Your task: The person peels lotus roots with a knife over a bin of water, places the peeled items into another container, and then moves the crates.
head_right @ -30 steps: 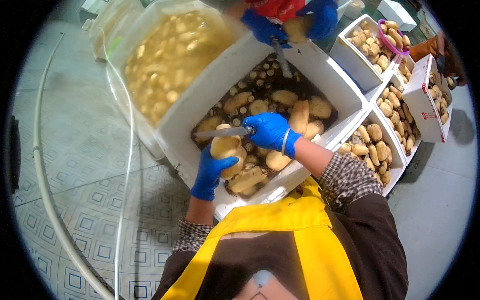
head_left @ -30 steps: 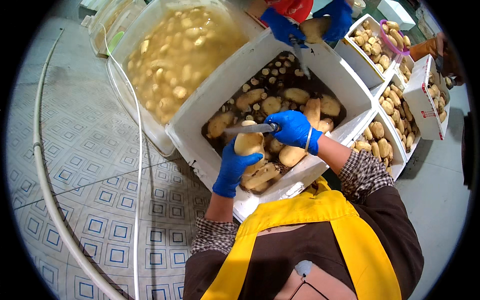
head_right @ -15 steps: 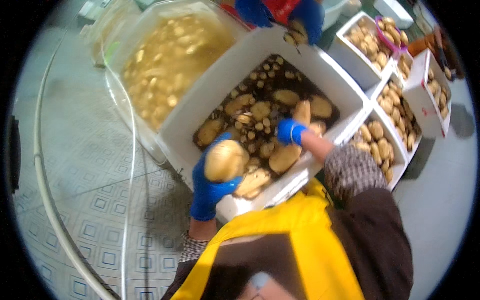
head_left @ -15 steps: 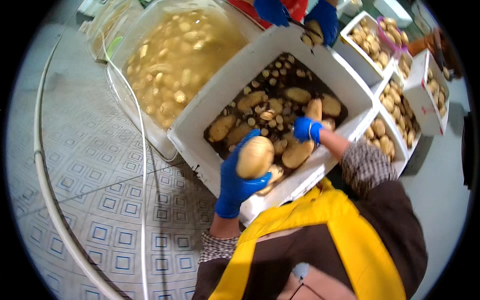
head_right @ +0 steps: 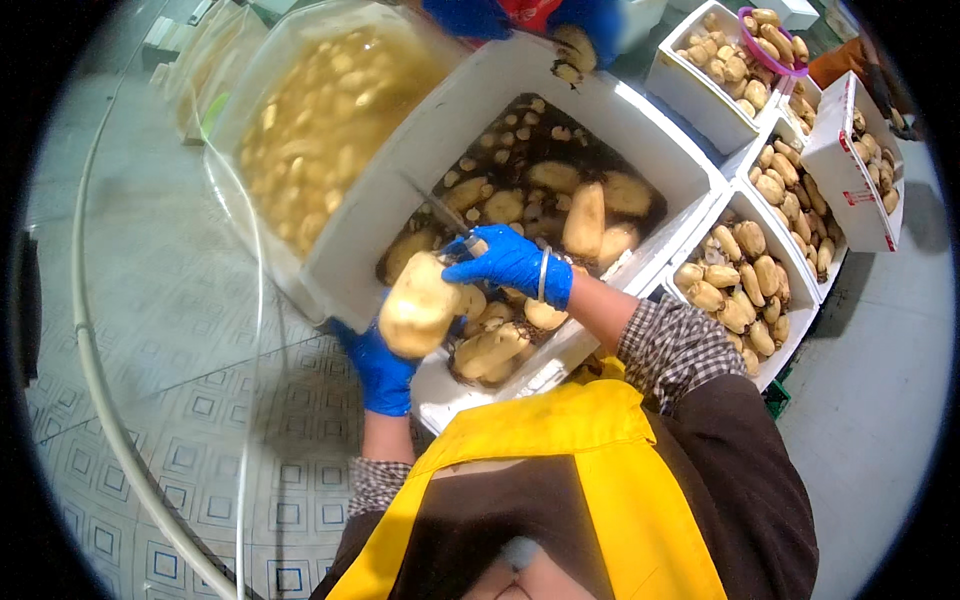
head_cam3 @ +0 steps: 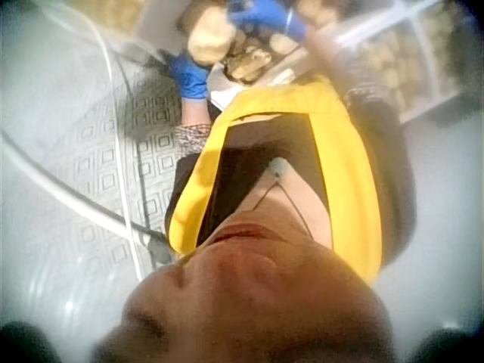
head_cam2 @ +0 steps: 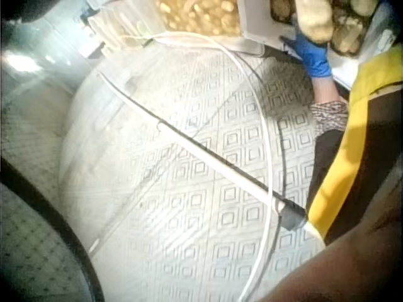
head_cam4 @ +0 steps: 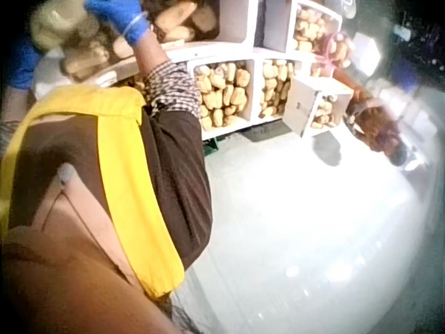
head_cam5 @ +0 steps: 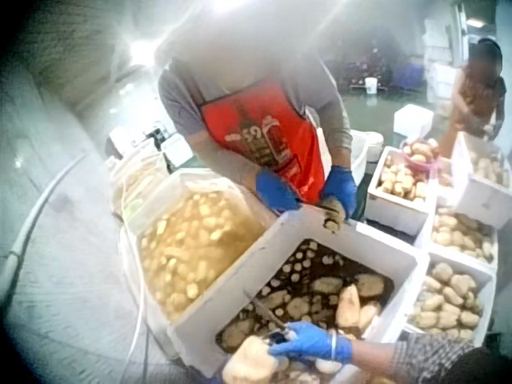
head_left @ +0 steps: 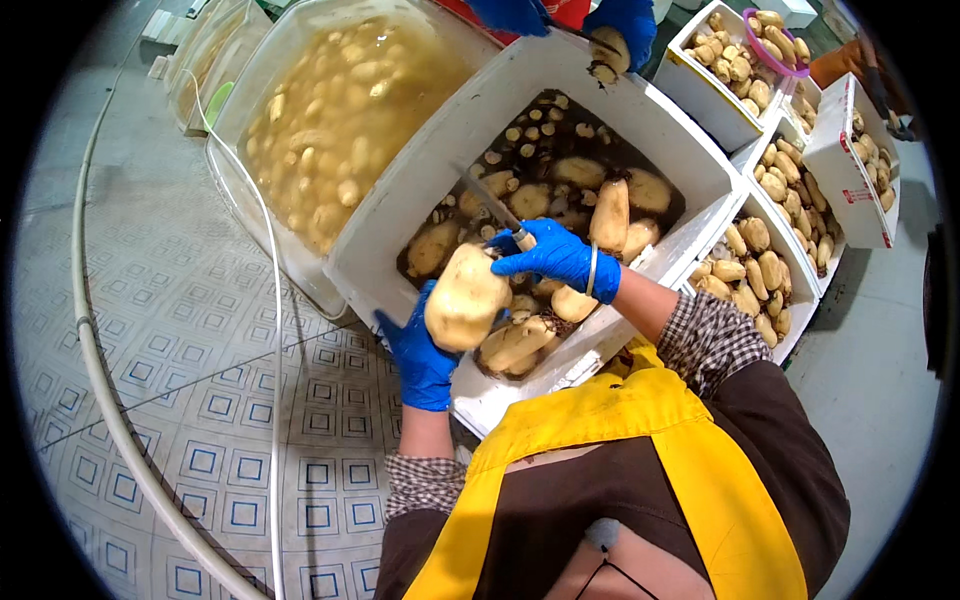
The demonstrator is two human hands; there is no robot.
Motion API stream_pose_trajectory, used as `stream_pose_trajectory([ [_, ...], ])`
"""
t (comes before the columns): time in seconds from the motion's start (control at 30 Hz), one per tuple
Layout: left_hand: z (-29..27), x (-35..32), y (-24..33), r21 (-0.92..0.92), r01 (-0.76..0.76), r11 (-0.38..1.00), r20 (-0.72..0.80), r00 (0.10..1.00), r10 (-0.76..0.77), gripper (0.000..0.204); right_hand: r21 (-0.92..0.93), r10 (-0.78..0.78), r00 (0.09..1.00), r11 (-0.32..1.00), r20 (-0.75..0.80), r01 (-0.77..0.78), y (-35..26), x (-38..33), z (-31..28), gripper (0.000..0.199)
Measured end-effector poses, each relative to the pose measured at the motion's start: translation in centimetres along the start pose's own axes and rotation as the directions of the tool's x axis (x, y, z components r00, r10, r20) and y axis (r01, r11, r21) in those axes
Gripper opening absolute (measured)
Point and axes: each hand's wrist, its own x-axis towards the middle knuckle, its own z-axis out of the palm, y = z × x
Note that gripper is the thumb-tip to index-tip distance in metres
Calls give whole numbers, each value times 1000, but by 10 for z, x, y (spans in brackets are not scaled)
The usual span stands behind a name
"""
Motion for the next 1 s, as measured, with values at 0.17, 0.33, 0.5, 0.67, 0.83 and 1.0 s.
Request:
stream_pose_trajectory([
  [0.17, 15, 8, -5, 564, 332, 756, -125, 939, -319, 65, -307, -83, 951, 935, 298, 178, -25, -4, 6, 39],
  [0.33, 17, 11, -5, 488, 383, 784, -63, 911, -407, 65, -642, -128, 940, 700, 316, 312, -50, -16, 11, 30],
  [0.5, 40, 15, -19, 633, 312, 709, 207, 814, -543, 77, -598, -24, 999, 800, 42, 45, -1, 26, -10, 34],
  [0.67, 35, 22, 2, 464, 232, 855, 132, 936, -326, 77, -847, -80, 996, 532, -39, 10, -4, 11, -31, 38],
  [0.83, -1, 39, 54, 235, 85, 968, 83, 991, -107, 70, -760, -177, 984, 643, -27, 95, 7, -10, -46, 35],
  [1.0, -30, 112, 182, -30, -312, 950, -178, 937, 302, 60, -303, 63, 973, 944, -223, -130, 43, -23, -63, 28],
])
